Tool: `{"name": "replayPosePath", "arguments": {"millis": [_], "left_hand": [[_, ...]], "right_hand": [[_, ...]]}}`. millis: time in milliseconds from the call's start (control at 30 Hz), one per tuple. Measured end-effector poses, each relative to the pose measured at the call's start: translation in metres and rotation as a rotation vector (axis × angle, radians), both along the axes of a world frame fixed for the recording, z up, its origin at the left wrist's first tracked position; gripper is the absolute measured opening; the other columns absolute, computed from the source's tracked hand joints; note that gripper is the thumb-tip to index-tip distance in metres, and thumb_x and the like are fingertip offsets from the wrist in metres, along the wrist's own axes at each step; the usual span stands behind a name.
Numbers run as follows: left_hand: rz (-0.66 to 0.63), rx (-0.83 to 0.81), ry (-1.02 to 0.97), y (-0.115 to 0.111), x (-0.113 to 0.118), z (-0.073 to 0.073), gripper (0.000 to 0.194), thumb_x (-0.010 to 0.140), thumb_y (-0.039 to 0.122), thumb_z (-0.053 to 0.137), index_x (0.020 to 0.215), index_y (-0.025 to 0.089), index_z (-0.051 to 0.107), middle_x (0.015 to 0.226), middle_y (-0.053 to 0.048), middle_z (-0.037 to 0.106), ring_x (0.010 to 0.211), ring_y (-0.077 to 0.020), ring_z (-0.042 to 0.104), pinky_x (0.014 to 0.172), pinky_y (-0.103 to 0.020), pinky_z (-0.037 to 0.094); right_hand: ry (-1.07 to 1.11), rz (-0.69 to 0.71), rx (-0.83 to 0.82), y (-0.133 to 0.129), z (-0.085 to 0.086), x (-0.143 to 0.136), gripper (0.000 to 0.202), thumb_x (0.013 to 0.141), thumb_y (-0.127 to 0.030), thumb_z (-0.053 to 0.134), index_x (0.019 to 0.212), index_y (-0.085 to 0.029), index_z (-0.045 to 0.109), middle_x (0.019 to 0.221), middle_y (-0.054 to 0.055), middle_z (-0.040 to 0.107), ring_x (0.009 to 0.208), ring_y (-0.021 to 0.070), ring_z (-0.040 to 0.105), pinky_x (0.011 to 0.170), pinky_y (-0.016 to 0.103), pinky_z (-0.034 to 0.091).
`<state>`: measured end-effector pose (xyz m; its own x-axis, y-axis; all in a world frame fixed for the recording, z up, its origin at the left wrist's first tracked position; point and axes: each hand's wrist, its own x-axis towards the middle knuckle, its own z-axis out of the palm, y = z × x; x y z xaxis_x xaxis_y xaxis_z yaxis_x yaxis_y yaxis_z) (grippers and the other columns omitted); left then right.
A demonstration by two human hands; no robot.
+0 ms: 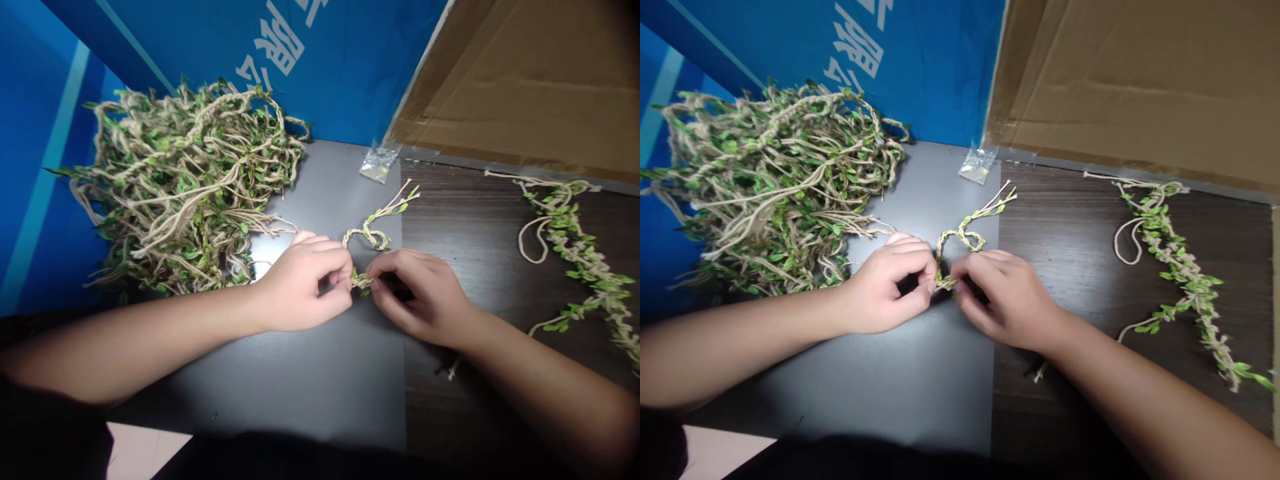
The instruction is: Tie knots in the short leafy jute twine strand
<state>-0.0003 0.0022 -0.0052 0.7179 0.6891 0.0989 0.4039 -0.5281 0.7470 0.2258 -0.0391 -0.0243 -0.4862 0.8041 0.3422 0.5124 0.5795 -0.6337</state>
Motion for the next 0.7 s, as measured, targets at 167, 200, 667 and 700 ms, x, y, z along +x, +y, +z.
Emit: {"name": "replayPosePath", "arguments": {"millis": [167,200,667,700], "left_hand": [[-0.003,-0.007,-0.001,0.0003,-0.0001,0.0001,0.008,0.081,0.013,0.059,0.075,0.017,0.058,0.070,0.005,0.056,0.071,-0.0109,0.052,0.080,-0.032,0.035],[-0.002,-0.008,0.000,0.0002,-0.0001,0.0004,0.008,0.081,0.013,0.059,0.075,0.017,0.058,0.070,0.005,0.056,0.071,-0.0110,0.052,0.081,-0.032,0.035],[-0.006,0.008,0.033,0.0010,0.0003,0.0007,0.009,0.084,0.016,0.058,0.075,0.017,0.059,0.070,0.004,0.058,0.072,-0.0120,0.054,0.081,-0.033,0.035],[-0.007,0.010,0.035,0.0010,0.0002,0.0006,0.009,0.085,0.017,0.058,0.076,0.017,0.060,0.071,0.004,0.059,0.072,-0.0120,0.054,0.082,-0.033,0.035]], "right_hand": [[0.007,-0.006,0.020,0.0002,-0.0009,0.0008,0.015,0.090,-0.012,0.060,0.100,-0.022,0.055,0.083,-0.001,0.067,0.070,0.0119,0.060,0.069,0.027,0.048],[0.009,-0.006,0.020,0.0004,-0.0008,0.0009,0.016,0.090,-0.012,0.060,0.100,-0.022,0.055,0.083,-0.001,0.067,0.071,0.0119,0.060,0.068,0.027,0.048],[0.013,0.010,-0.005,0.0018,-0.0002,-0.0006,0.015,0.090,-0.012,0.060,0.100,-0.022,0.056,0.081,-0.001,0.066,0.069,0.0116,0.060,0.067,0.026,0.047],[0.010,0.009,-0.009,0.0018,-0.0001,-0.0006,0.015,0.090,-0.012,0.060,0.100,-0.022,0.056,0.081,-0.001,0.066,0.069,0.0115,0.059,0.067,0.026,0.047]]}}
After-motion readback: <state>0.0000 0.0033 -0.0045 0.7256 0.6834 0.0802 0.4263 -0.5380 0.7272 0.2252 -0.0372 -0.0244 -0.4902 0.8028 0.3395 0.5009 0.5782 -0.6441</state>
